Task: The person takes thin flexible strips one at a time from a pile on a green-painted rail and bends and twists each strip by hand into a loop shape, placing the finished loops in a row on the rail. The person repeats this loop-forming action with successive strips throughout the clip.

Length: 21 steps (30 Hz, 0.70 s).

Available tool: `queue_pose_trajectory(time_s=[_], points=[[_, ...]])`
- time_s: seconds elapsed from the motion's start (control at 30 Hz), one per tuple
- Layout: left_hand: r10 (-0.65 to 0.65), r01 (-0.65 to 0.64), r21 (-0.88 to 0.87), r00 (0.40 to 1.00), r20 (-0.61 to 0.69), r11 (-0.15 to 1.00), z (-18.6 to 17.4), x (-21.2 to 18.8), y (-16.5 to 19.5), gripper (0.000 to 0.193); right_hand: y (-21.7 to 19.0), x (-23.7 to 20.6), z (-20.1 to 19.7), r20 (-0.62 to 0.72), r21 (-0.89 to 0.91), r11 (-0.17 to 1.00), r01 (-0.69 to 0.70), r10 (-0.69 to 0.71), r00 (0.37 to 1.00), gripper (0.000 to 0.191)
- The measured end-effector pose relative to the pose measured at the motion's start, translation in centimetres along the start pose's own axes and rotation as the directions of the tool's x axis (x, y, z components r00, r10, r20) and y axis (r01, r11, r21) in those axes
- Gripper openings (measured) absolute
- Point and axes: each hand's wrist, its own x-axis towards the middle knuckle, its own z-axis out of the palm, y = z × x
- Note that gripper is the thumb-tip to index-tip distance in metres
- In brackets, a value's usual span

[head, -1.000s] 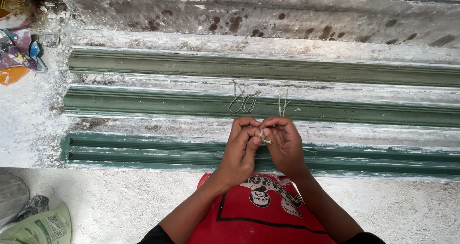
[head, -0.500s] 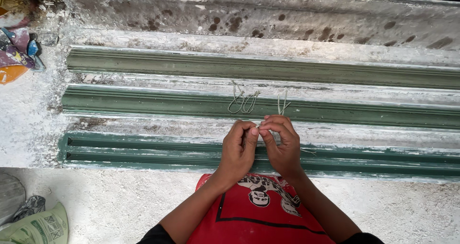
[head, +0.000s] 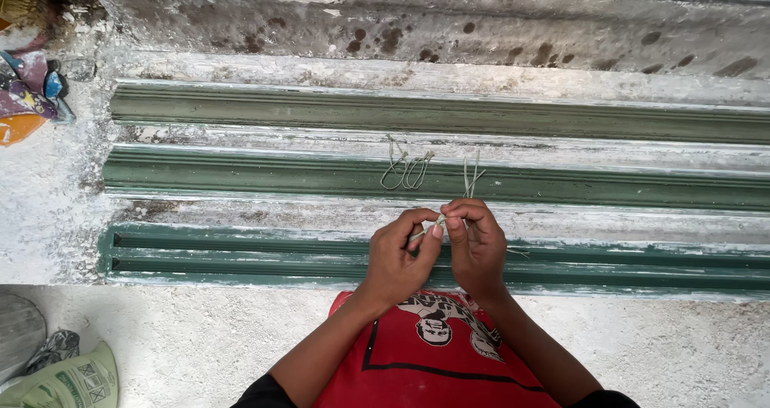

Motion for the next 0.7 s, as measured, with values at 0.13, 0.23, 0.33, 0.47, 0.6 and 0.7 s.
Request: queue_pose_trajectory(time_s=[0.13,0.23,0.33,0.47,0.6,0.7], points=[[0.1,-0.097,0.053,0.994,-0.044,0.994,0.0,0.0,0.3,0.019,0.2,-0.1,-0.2,0.003,0.01,1.0,-0.005,0.005,1.0,0.01],[0.087,-0.083,0.111,0.996,-0.035,0.99,-0.1,0.2,0.6,0.023,0.5,-0.1,-0.5,0.005,-0.029,0.999,0.024,-0.024,1.0,0.009],[0.015,-0.018,0.155,1.0,0.016,0.988,-0.4,0.5,0.6,0.027,1.0,0.0,-0.9,-0.019,-0.041,0.999,0.035,-0.036,0.999,0.01],[0.067,-0.069,0.077,0.997,0.034,0.995,-1.0,0.9,-0.5,0.028,1.7,0.9,-1.8,-0.111,-0.008,1.0,0.025,-0.026,0.993,0.01],[-0.112,0.12,-0.072,0.988,0.111,0.99,-0.7,0.9,-2.5,0.021,2.0,1.6,-2.0,-0.006,0.024,0.992,-0.122,0.122,0.993,0.025],[-0.271,0.324,-0.26,0.937,0.219,0.91,-0.6,0.6,-3.6,0.027,2.0,1.4,-1.8,0.218,0.004,0.953,-0.302,0.294,0.931,0.045]])
